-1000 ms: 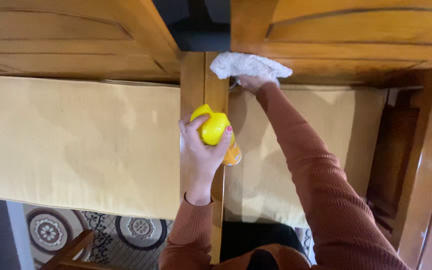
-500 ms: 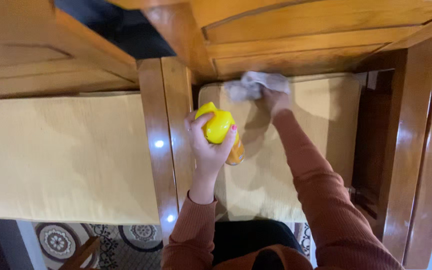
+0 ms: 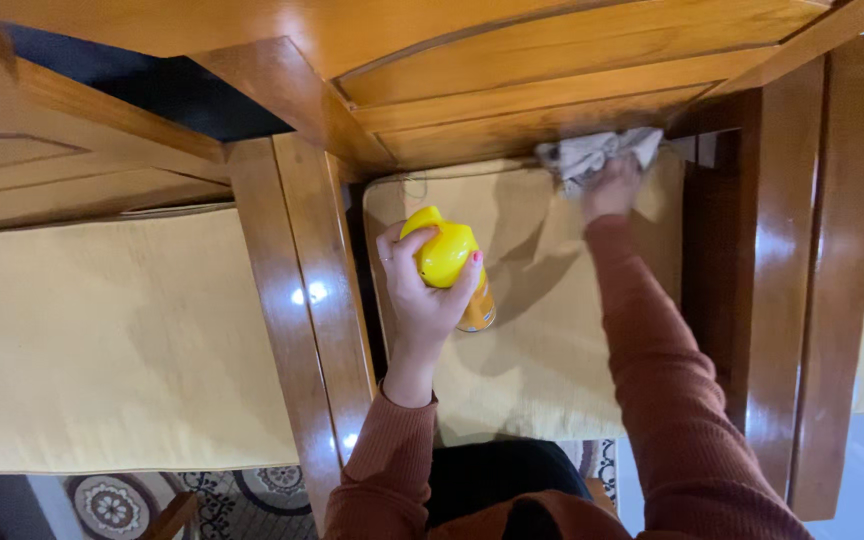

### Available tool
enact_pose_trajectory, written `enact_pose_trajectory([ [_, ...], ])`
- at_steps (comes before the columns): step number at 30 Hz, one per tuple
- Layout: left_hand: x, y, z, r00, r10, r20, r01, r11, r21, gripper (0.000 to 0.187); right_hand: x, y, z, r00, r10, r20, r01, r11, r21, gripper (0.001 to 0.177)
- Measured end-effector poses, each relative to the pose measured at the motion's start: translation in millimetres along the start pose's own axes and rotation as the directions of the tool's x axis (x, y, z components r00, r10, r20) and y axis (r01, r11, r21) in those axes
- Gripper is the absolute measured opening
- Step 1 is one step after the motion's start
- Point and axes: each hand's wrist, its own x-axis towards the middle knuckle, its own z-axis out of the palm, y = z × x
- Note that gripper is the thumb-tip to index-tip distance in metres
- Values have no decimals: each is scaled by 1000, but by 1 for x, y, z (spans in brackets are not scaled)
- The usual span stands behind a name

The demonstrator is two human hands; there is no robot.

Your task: The person cleans the surfaces of a wooden table and several wooden chairs with cushions by spraying a liquid from a can and wiping the surfaces with a cloth.

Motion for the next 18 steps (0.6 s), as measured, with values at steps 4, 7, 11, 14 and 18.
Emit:
enact_pose_trajectory([
  [4, 0, -8, -20, 1000, 12, 3, -12, 999, 38, 52, -11, -40, 28, 979, 178, 95, -163, 976, -147, 25],
  [7, 1, -16, -29, 998, -27, -47, 28, 1000, 11, 51, -8, -51, 31, 980, 196, 22, -187, 959, -215, 27],
  [11, -1, -21, -37, 995, -24, -93, 26, 999, 22, 51, -18, -109, 54, 968, 129, 214, -59, 950, -307, 32],
  [14, -5, -22, -47, 995, -51, -91, 51, 999, -5, 52, -30, -174, 78, 958, 126, 257, -104, 990, -98, 49],
  [18, -10, -26, -69, 995, -49, -82, 48, 999, -22, 53, -40, -262, 104, 867, 124, 483, -19, 976, -217, 39],
])
